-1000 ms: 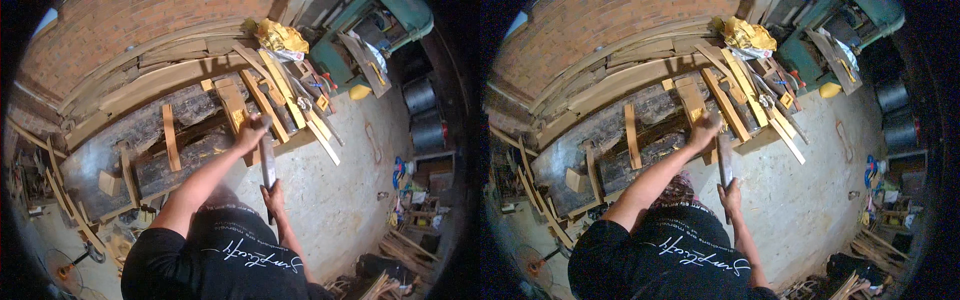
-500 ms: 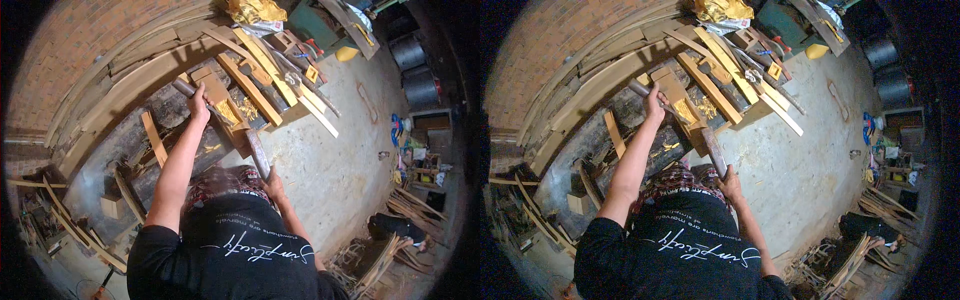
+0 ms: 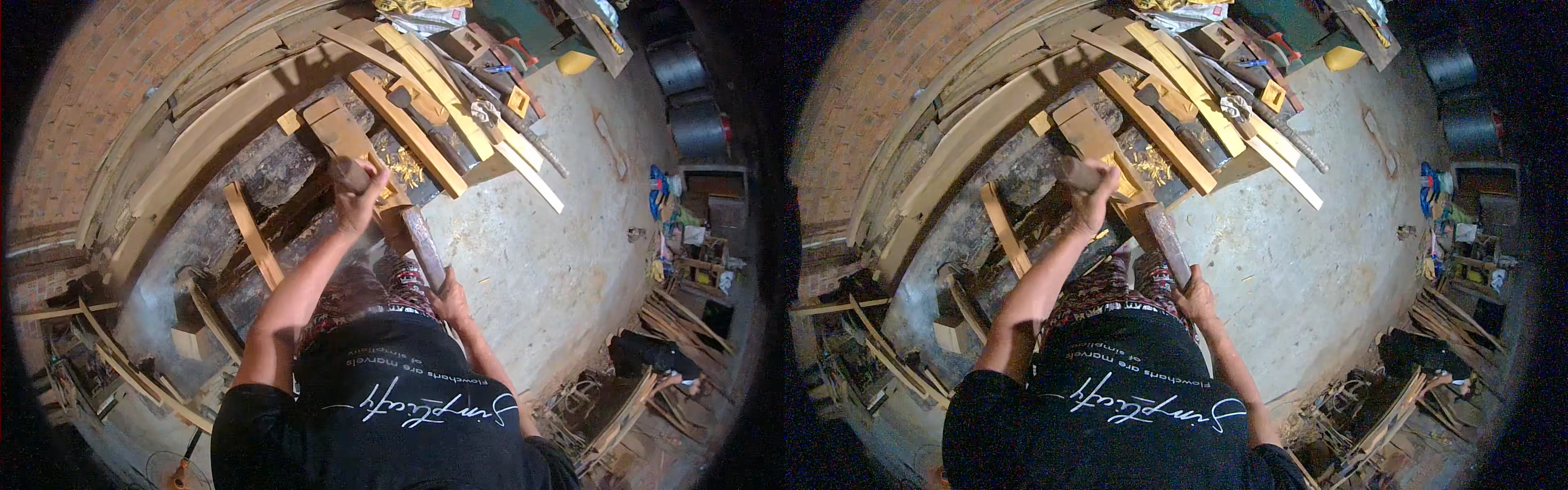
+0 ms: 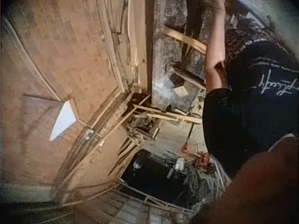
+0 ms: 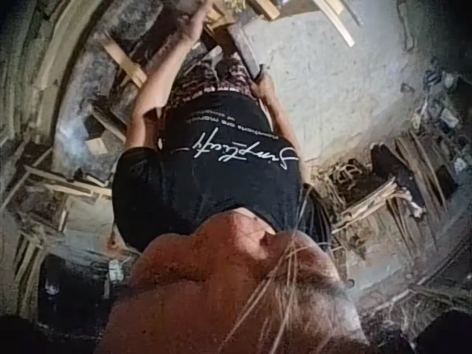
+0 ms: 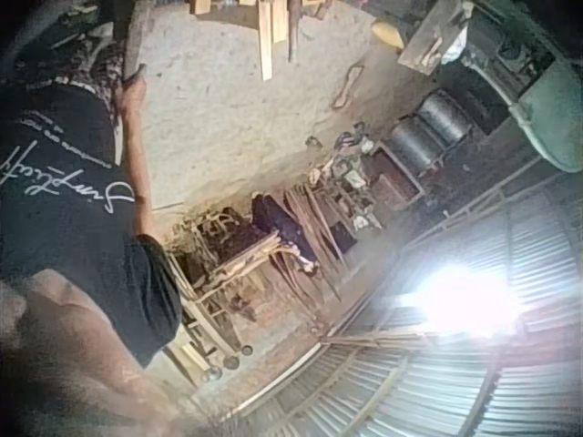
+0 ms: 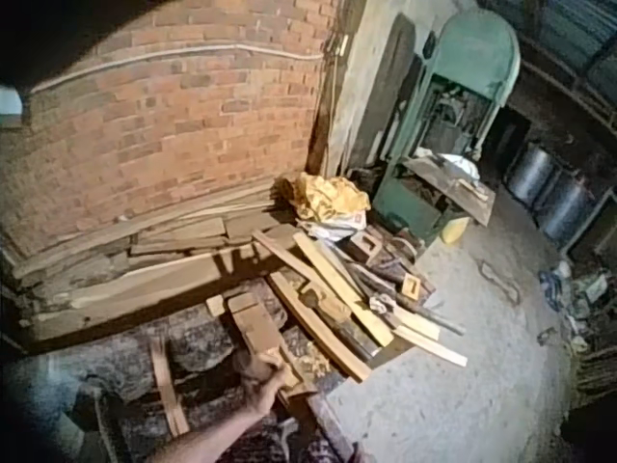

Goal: The person carves a piece of wood using a chisel and a wooden mallet on a workbench, then walks across the workshop and holds a phone case.

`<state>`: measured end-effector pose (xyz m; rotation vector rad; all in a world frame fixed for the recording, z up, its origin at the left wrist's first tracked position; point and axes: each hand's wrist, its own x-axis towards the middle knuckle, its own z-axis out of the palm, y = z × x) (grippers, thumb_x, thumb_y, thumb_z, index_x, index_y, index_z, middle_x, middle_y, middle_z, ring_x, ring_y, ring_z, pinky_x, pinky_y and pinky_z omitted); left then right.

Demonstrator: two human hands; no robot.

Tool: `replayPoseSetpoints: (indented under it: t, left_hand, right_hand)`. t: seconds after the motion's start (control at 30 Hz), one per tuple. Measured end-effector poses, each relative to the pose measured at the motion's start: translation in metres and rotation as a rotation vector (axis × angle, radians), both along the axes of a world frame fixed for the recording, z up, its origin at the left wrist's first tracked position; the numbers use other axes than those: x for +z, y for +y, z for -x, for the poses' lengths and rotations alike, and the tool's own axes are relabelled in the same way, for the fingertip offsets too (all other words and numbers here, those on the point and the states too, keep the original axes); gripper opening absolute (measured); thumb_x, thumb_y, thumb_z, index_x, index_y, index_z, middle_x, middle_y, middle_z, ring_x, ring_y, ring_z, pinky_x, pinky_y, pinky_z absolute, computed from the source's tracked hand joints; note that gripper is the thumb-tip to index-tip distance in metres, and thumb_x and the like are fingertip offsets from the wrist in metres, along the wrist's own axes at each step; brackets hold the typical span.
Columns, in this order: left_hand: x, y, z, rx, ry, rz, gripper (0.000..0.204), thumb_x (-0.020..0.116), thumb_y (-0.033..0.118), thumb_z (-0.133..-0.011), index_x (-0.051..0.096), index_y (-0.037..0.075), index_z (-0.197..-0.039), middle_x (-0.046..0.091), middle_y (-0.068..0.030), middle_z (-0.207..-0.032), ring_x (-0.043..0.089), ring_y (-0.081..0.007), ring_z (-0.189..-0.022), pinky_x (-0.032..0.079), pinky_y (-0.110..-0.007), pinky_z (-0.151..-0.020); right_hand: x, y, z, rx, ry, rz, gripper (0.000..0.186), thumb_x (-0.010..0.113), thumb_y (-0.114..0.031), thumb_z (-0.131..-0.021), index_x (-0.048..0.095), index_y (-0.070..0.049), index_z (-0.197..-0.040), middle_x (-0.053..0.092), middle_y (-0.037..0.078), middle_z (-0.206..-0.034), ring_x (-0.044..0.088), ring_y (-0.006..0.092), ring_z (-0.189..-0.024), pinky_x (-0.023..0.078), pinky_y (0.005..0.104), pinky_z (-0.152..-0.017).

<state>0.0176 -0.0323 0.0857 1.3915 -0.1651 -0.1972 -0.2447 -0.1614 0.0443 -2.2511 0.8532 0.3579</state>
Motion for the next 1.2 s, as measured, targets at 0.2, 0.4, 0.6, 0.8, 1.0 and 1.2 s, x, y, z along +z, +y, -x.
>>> replayPoseSetpoints:
  t: [0.2,0.4,0.6,0.8,1.0,1.2]
  left_hand:
    - [-0.001,0.009,0.015,-0.041,-0.204,-0.022,0.024,0.070,0.021,-0.087,0.049,0.009,-0.084,0.049,0.0007,-0.079,0.047,-0.0095,-0.070,0.042,-0.027,-0.063]
    - [0.003,0.025,-0.003,0.091,-0.197,-0.035,0.022,0.068,0.019,-0.089,0.049,0.008,-0.086,0.049,0.0010,-0.080,0.047,-0.0092,-0.073,0.041,-0.027,-0.065]
    - [0.004,0.026,0.001,-0.074,-0.345,-0.094,0.030,0.071,0.025,-0.085,0.047,0.006,-0.083,0.047,-0.0044,-0.082,0.048,-0.0152,-0.074,0.041,-0.033,-0.067]
    - [0.013,0.026,0.000,-0.208,-0.376,-0.150,0.032,0.073,0.026,-0.081,0.049,0.005,-0.079,0.046,-0.0085,-0.083,0.048,-0.0239,-0.079,0.040,-0.038,-0.073]
    - [0.024,0.045,-0.010,-0.343,-0.449,-0.549,0.033,0.078,0.026,-0.077,0.056,0.003,-0.086,0.051,-0.0083,-0.082,0.052,-0.0235,-0.079,0.043,-0.037,-0.072]
    - [0.029,0.059,0.002,-0.332,-0.285,-0.388,0.031,0.076,0.006,-0.078,0.054,0.004,-0.099,0.059,-0.0045,-0.094,0.058,-0.0100,-0.082,0.049,-0.026,-0.070]
  right_hand:
    - [-0.001,0.003,0.001,-0.031,-0.002,-0.061,0.050,0.071,-0.021,-0.076,0.041,-0.003,-0.113,0.063,0.027,-0.080,0.063,0.0464,-0.080,0.049,0.0513,-0.069]
    - [-0.006,0.007,0.000,-0.033,0.040,-0.043,0.052,0.071,-0.022,-0.076,0.041,-0.005,-0.114,0.064,0.026,-0.080,0.063,0.0455,-0.080,0.049,0.0514,-0.070]
    - [-0.010,0.018,0.001,-0.074,0.020,-0.045,0.056,0.074,-0.028,-0.077,0.041,-0.002,-0.114,0.064,0.027,-0.080,0.063,0.0457,-0.081,0.050,0.0495,-0.070]
    - [-0.007,0.026,-0.001,-0.119,-0.010,-0.051,0.052,0.073,-0.021,-0.076,0.041,-0.007,-0.114,0.065,0.025,-0.084,0.063,0.0457,-0.084,0.049,0.0507,-0.070]
    - [-0.005,0.024,-0.001,-0.092,-0.045,-0.009,0.053,0.073,-0.022,-0.076,0.040,-0.007,-0.114,0.064,0.028,-0.088,0.061,0.0467,-0.089,0.049,0.0521,-0.073]
    - [-0.006,0.019,-0.001,-0.079,0.019,-0.029,0.057,0.073,-0.026,-0.076,0.040,-0.007,-0.118,0.064,0.029,-0.091,0.061,0.0475,-0.090,0.049,0.0526,-0.075]
